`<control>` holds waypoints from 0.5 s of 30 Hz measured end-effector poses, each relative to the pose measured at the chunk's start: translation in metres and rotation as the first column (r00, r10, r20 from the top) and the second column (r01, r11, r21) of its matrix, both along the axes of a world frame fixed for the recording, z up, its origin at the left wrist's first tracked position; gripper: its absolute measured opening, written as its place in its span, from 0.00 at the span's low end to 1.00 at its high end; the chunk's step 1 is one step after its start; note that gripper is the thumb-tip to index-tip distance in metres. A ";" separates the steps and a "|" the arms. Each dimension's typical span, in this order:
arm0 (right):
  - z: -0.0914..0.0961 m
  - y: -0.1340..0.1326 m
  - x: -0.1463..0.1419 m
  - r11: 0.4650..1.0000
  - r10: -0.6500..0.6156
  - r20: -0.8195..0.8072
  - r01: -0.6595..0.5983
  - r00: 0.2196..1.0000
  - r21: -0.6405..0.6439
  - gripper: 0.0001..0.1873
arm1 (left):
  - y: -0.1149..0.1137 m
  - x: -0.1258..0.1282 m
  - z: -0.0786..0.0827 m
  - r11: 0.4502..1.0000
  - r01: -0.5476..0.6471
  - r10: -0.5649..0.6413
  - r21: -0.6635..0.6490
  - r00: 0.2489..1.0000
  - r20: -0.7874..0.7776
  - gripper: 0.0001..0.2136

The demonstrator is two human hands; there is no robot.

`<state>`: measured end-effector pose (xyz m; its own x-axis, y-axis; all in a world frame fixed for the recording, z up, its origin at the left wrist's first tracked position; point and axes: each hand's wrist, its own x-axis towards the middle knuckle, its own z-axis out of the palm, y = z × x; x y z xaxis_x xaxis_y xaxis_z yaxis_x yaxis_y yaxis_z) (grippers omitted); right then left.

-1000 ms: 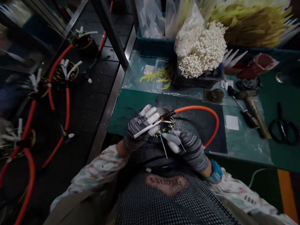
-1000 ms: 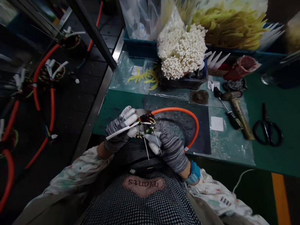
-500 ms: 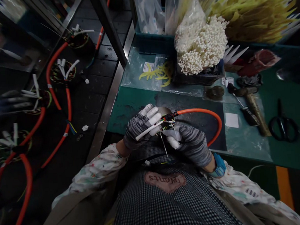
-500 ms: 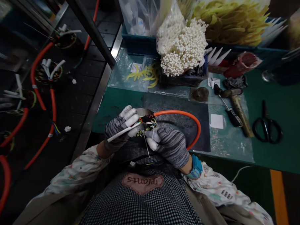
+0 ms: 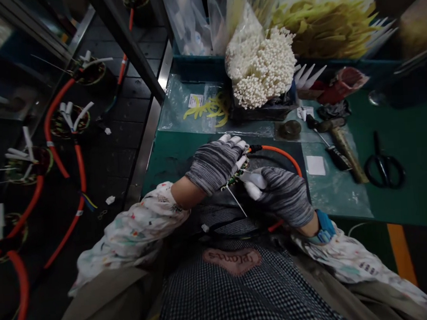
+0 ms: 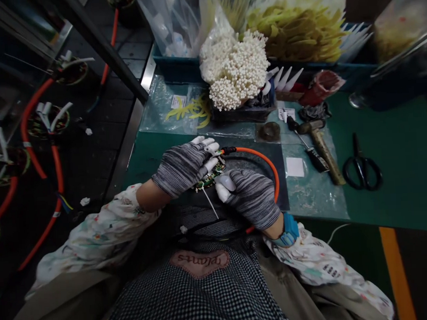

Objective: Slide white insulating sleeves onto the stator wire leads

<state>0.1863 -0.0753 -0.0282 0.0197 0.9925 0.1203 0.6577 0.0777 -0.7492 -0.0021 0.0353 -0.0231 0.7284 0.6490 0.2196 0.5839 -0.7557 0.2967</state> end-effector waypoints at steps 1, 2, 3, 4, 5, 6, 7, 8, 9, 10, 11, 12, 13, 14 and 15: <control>-0.001 0.000 0.002 1.000 0.016 0.086 -0.018 0.996 0.021 0.09 | 0.002 0.004 0.002 1.000 -0.007 0.007 -0.013 1.000 -0.018 0.16; -0.003 0.000 0.005 0.999 0.026 0.158 -0.033 0.987 0.043 0.10 | 0.004 0.009 0.005 0.999 -0.019 0.018 -0.027 0.999 -0.044 0.16; -0.005 0.001 0.007 0.997 0.030 0.203 -0.043 0.979 0.058 0.11 | 0.006 0.013 0.008 0.999 -0.037 0.034 -0.039 0.996 -0.080 0.16; -0.008 0.002 0.010 0.997 0.026 0.219 -0.042 0.975 0.068 0.12 | 0.008 0.018 0.013 0.997 -0.054 0.048 -0.049 0.991 -0.125 0.17; -0.011 0.003 0.012 0.997 0.016 0.231 -0.034 0.973 0.076 0.13 | 0.009 0.022 0.018 0.996 -0.071 0.060 -0.054 0.983 -0.173 0.16; -0.014 0.004 0.014 0.996 0.005 0.251 -0.026 0.968 0.081 0.15 | 0.011 0.027 0.023 0.995 -0.085 0.070 -0.059 0.973 -0.222 0.15; -0.016 0.005 0.015 0.996 -0.001 0.282 -0.024 0.959 0.085 0.17 | 0.013 0.031 0.028 0.993 -0.100 0.080 -0.064 0.961 -0.266 0.14; -0.018 0.007 0.016 0.995 0.002 0.317 -0.032 0.948 0.090 0.17 | 0.015 0.035 0.033 0.991 -0.114 0.088 -0.071 0.949 -0.303 0.13; -0.019 0.009 0.016 0.994 0.010 0.344 -0.047 0.939 0.099 0.18 | 0.017 0.039 0.037 0.989 -0.125 0.091 -0.081 0.939 -0.333 0.11; -0.019 0.010 0.015 0.992 0.019 0.359 -0.061 0.933 0.107 0.17 | 0.019 0.043 0.042 0.987 -0.132 0.092 -0.090 0.931 -0.354 0.10; -0.018 0.012 0.014 0.991 0.025 0.359 -0.071 0.933 0.117 0.16 | 0.021 0.046 0.045 0.986 -0.135 0.089 -0.100 0.923 -0.373 0.10; -0.017 0.013 0.013 0.989 0.024 0.347 -0.074 0.938 0.131 0.15 | 0.022 0.049 0.049 0.985 -0.137 0.084 -0.108 0.916 -0.393 0.10; -0.016 0.015 0.012 0.987 0.017 0.330 -0.069 0.944 0.145 0.15 | 0.023 0.051 0.052 0.983 -0.140 0.081 -0.116 0.907 -0.414 0.11; -0.015 0.015 0.011 0.986 0.005 0.313 -0.056 0.950 0.154 0.14 | 0.023 0.053 0.055 0.982 -0.145 0.077 -0.125 0.896 -0.437 0.12; -0.014 0.016 0.011 0.986 -0.008 0.303 -0.043 0.953 0.161 0.14 | 0.023 0.055 0.057 0.980 -0.152 0.076 -0.131 0.885 -0.460 0.13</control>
